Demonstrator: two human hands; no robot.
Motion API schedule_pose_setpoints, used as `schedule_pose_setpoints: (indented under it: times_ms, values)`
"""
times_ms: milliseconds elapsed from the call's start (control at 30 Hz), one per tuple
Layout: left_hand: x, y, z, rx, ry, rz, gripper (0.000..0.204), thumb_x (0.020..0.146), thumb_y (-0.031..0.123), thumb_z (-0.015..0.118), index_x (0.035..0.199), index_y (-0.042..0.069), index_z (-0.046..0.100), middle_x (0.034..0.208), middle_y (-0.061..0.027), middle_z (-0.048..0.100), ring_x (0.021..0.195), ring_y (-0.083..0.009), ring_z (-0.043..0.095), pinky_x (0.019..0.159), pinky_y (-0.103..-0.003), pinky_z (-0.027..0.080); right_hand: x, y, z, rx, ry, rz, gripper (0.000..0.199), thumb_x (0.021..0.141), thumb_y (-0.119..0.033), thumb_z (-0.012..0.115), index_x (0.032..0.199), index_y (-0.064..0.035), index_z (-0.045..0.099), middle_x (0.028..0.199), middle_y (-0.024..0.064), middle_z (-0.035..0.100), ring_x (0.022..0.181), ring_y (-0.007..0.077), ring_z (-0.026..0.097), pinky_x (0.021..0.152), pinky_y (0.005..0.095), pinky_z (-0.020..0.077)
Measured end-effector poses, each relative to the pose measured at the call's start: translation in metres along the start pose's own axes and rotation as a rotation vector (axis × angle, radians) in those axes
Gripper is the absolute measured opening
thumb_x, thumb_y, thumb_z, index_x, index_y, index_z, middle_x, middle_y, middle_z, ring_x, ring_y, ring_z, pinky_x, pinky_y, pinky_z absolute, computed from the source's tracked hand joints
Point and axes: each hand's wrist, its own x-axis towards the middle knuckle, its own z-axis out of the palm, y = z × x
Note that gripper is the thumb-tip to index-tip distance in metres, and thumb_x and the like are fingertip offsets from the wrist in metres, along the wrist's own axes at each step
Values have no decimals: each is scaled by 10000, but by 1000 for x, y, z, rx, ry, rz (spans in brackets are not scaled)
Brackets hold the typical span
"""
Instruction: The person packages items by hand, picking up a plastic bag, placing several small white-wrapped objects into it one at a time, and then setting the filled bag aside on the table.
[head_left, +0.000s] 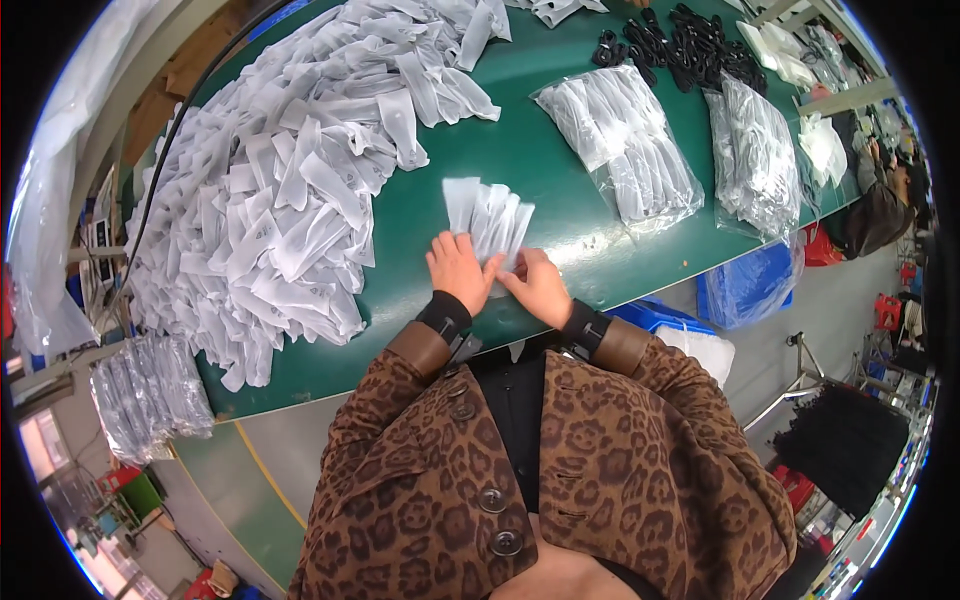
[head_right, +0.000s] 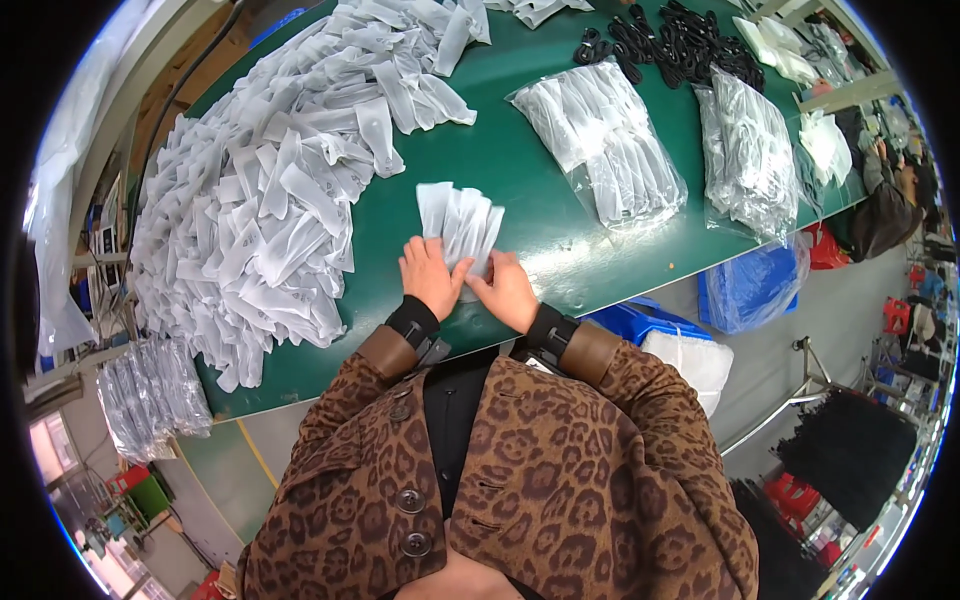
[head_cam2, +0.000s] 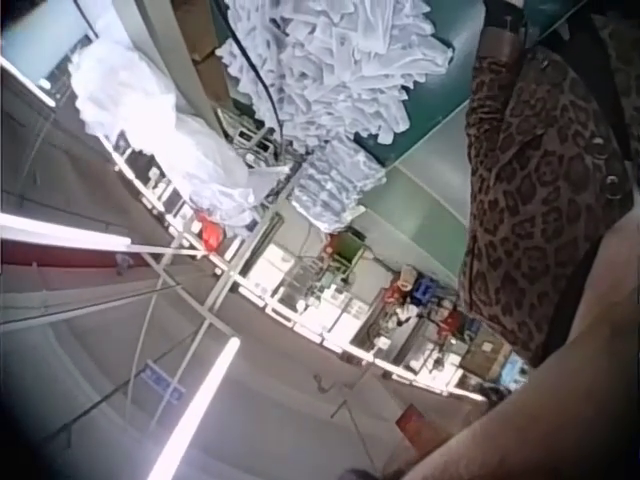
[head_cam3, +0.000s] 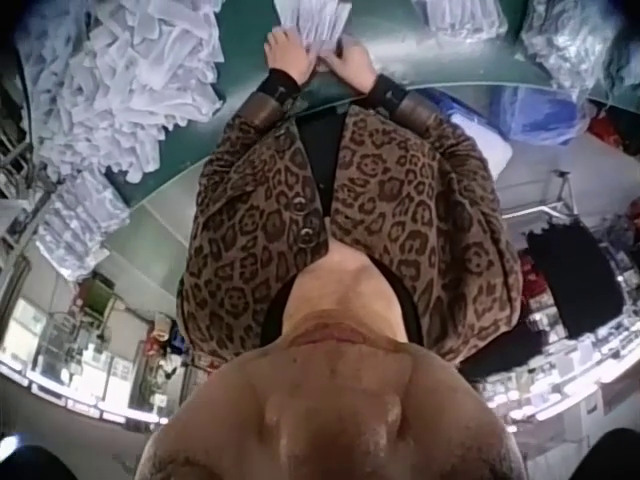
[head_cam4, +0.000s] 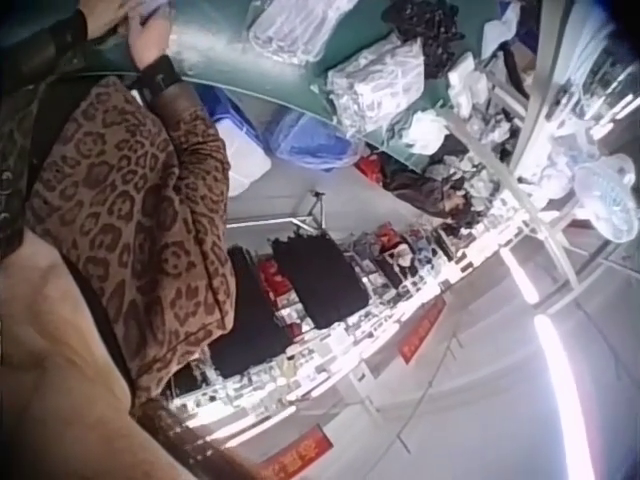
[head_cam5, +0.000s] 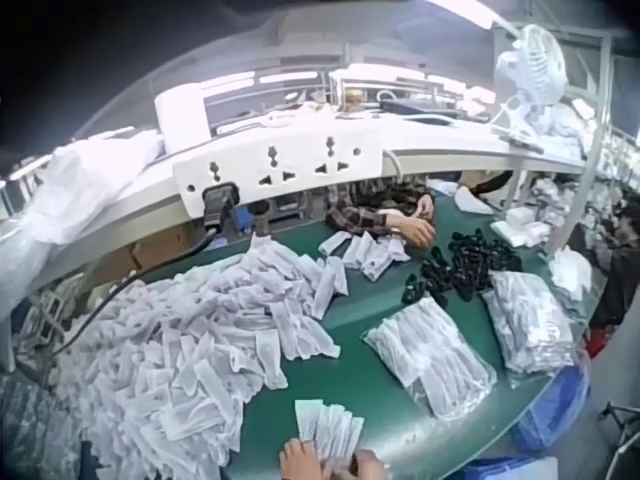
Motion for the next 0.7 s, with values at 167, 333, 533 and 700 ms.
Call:
schedule_pose_setpoints:
  times_ms: [167, 333, 533, 700]
  values:
    - [-26, 0, 10, -473, -208, 27, 389, 932, 282, 556, 1150, -38, 515, 1085, -211, 535, 997, -373, 537, 896, -422, 429, -7, 6, 0, -318, 125, -161, 908, 685, -325, 789, 1337, 116, 336, 1328, 351, 382, 1180, 403, 454, 950, 465, 404]
    - [-29, 12, 9, -701, -340, 60, 345, 947, 223, 549, 1185, -26, 542, 1073, -192, 573, 977, -354, 576, 846, -402, 462, 6, 12, 4, -653, 238, -289, 1046, 659, -361, 798, 1414, 100, 239, 1395, 334, 328, 1242, 417, 383, 1016, 527, 314]
    - [7, 1, -20, -380, -262, -13, 514, 869, 256, 651, 1294, 4, 509, 1194, -182, 558, 1077, -317, 570, 909, -381, 456, 10, 15, -7, -598, 202, -329, 1036, 651, -342, 805, 1415, 85, 251, 1413, 299, 317, 1243, 431, 383, 1041, 538, 286]
    - [40, -5, 14, -541, 206, 131, 628, 790, 247, 726, 1352, 79, 503, 1394, -173, 461, 1247, -333, 478, 1038, -405, 390, 11, 12, -7, -534, 150, -385, 1017, 680, -361, 792, 1428, 56, 243, 1448, 294, 271, 1303, 419, 334, 1070, 567, 253]
